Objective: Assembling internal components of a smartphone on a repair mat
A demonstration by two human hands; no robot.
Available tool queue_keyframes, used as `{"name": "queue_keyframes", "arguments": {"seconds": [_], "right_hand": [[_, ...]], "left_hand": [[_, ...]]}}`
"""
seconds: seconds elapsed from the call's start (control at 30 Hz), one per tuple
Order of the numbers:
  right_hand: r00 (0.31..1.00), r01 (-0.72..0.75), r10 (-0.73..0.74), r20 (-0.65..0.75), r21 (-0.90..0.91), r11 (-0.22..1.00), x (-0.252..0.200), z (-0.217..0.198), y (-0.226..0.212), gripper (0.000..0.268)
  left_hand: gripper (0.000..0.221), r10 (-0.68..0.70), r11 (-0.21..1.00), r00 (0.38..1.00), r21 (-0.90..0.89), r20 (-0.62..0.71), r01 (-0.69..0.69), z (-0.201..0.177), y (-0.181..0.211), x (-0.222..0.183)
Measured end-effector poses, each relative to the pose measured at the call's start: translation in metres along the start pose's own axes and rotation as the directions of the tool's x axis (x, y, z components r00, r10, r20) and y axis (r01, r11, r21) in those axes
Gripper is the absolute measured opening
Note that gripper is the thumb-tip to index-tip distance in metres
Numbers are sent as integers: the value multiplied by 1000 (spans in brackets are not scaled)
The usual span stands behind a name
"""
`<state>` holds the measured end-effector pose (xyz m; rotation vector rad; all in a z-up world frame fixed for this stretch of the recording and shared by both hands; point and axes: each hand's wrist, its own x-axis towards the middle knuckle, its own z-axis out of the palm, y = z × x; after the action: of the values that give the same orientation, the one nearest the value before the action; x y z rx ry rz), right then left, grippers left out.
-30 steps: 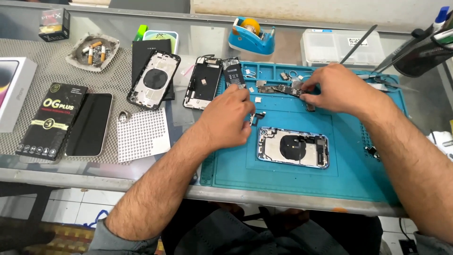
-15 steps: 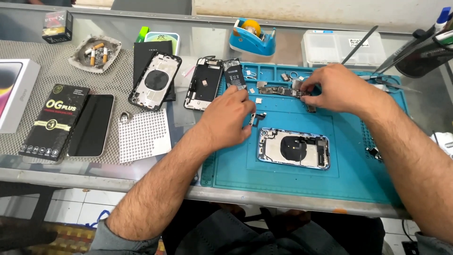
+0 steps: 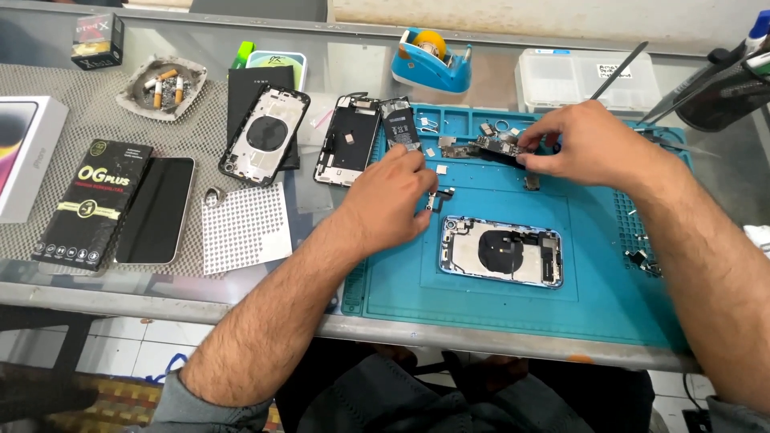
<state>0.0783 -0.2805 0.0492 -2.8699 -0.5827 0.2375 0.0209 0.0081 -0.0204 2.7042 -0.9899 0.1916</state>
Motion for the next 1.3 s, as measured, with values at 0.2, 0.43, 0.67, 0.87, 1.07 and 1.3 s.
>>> {"name": "queue_keyframes", "arguments": {"seconds": [0.2,0.43,0.67,0.87,1.07,1.3], "right_hand": [[999,-6,9,-44,51,999,-11,-8,-5,27],[982,113,-105,-157,46,992,-31,-2,1,26],[970,30,22,-244,206,978,-45,7,-4,22],[927,54,85,-366,355,933,-57,4,2,14],[860,164,86,-503,432,887,-57,16,13,15],[805,325,78,-589,547,771,-55,28,33,17]], "left_hand": [[32,12,1000,1000,-26,-1,-12,-3,2,0],[28,60,996,992,-53,-110,-66,-5,7,-1],[17,148,980,924,-73,-354,-185,-3,12,1],[13,128,977,887,-97,-444,-190,-3,12,18],[26,124,990,974,91,-187,-109,6,8,75],[15,137,950,990,287,-14,-128,15,15,122]]}}
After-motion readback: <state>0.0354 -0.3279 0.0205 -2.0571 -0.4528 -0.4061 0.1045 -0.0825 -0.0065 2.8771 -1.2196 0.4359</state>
